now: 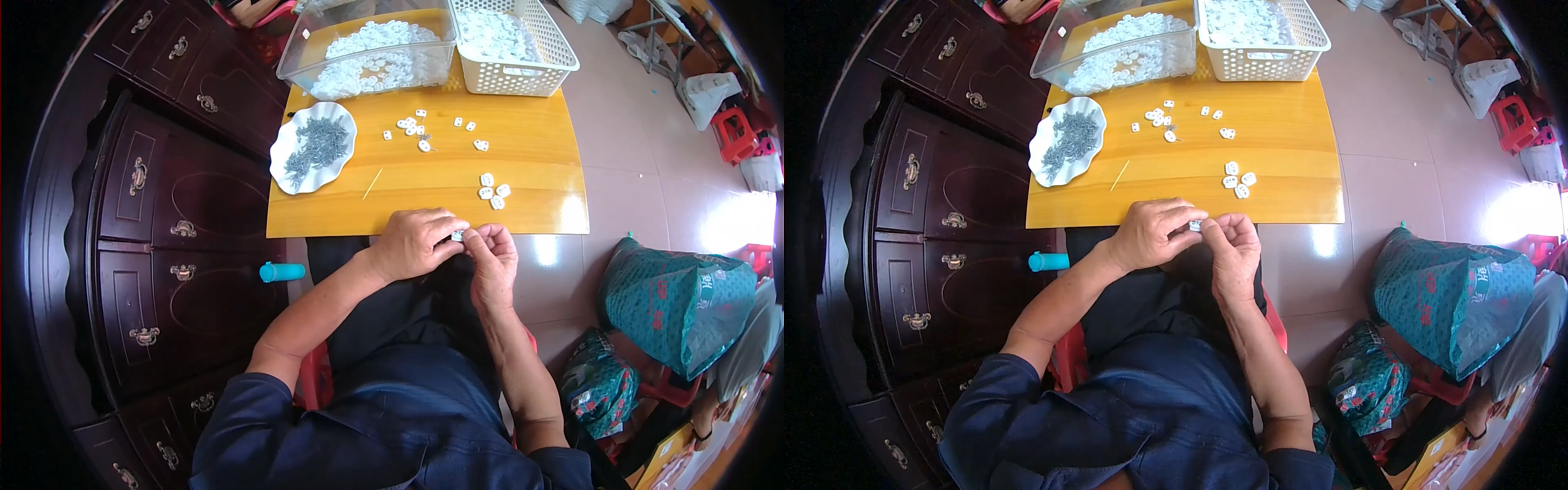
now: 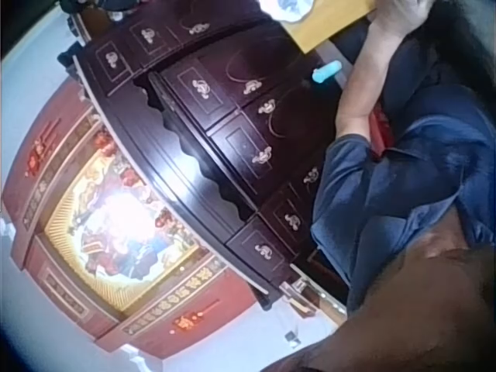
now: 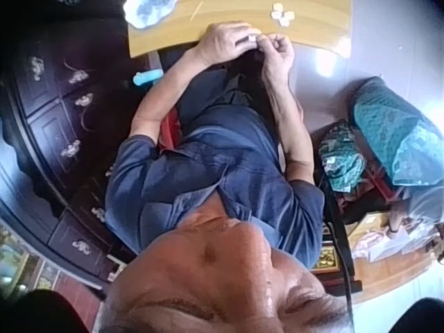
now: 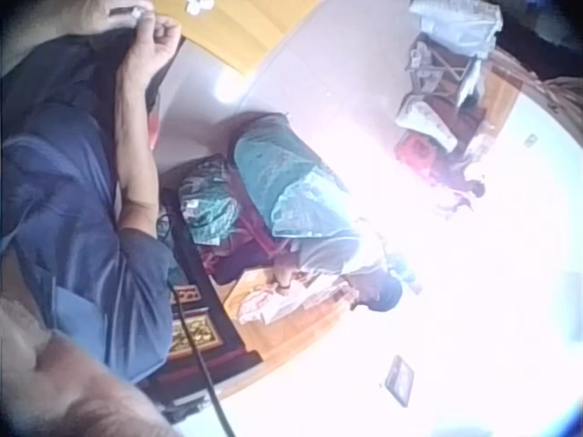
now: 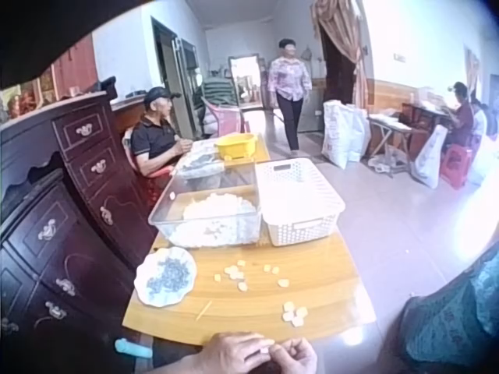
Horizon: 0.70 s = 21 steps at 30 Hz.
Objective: The person is manually assembling small white plastic components by inserting metal pins.
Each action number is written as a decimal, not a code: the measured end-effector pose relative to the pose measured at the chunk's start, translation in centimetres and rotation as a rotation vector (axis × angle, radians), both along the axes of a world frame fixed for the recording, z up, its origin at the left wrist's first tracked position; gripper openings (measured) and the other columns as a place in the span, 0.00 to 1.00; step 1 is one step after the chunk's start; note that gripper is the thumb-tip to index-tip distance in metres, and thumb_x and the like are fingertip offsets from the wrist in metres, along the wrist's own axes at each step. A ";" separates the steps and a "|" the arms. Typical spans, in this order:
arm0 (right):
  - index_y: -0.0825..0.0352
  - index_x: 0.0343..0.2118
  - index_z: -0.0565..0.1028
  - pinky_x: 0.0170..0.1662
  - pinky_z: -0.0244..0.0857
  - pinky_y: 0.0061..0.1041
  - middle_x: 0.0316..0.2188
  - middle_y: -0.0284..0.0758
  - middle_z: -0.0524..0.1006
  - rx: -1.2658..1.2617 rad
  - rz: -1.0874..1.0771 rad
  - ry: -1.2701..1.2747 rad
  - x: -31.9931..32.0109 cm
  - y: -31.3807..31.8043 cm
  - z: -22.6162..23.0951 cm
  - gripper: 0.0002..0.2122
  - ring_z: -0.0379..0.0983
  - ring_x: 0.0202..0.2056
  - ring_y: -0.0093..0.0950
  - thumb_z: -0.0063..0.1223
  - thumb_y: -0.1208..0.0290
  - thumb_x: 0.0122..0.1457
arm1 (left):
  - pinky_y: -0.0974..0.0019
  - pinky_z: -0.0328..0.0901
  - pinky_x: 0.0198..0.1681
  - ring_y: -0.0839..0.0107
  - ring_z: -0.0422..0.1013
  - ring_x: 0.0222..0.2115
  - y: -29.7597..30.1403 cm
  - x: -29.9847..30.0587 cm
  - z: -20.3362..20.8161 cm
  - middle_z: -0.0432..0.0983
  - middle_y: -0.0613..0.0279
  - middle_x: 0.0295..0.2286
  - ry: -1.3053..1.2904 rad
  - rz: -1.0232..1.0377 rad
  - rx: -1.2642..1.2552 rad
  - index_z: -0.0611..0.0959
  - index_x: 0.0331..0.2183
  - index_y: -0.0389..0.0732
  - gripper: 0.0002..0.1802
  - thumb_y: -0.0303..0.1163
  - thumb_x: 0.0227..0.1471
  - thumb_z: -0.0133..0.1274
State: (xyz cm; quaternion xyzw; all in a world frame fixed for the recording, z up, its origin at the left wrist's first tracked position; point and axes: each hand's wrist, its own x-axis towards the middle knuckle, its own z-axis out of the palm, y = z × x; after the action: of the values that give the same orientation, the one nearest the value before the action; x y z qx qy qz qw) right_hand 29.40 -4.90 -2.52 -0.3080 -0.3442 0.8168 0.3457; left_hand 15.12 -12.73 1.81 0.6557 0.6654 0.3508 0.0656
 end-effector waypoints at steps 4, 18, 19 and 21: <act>0.66 0.33 0.71 0.35 0.63 0.15 0.27 0.27 0.73 0.002 0.004 0.010 0.0 0.0 0.0 0.06 0.68 0.28 0.16 0.57 0.82 0.60 | 0.61 0.74 0.36 0.59 0.79 0.33 -0.1 -0.1 -0.2 0.82 0.56 0.33 -0.008 -0.004 -0.026 0.84 0.38 0.38 0.14 0.33 0.49 0.63; 0.66 0.34 0.71 0.35 0.63 0.16 0.27 0.27 0.73 0.024 -0.020 0.016 0.0 0.2 -0.1 0.06 0.68 0.28 0.16 0.57 0.81 0.60 | 0.64 0.72 0.31 0.61 0.77 0.27 0.1 0.4 1.0 0.80 0.58 0.30 -0.155 0.032 -0.085 0.84 0.37 0.38 0.13 0.26 0.46 0.64; 0.66 0.34 0.71 0.35 0.63 0.16 0.27 0.27 0.73 0.029 -0.035 0.018 0.0 0.1 -0.1 0.06 0.68 0.28 0.16 0.57 0.81 0.60 | 0.64 0.72 0.31 0.61 0.77 0.27 0.1 0.2 0.9 0.80 0.58 0.30 -0.154 0.032 -0.086 0.84 0.37 0.38 0.13 0.26 0.46 0.64; 0.66 0.34 0.71 0.35 0.63 0.16 0.27 0.27 0.74 0.043 -0.030 0.016 0.0 0.2 -0.4 0.06 0.68 0.29 0.16 0.57 0.81 0.61 | 0.65 0.71 0.31 0.63 0.77 0.26 0.1 -0.1 0.6 0.79 0.59 0.31 -0.134 0.014 -0.035 0.84 0.39 0.39 0.14 0.26 0.46 0.64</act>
State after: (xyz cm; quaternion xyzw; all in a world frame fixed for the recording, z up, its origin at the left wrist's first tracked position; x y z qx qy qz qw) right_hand 29.40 -4.74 -2.93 -0.2993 -0.3544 0.8061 0.3673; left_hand 15.01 -12.64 2.38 0.6248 0.6702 0.3824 0.1189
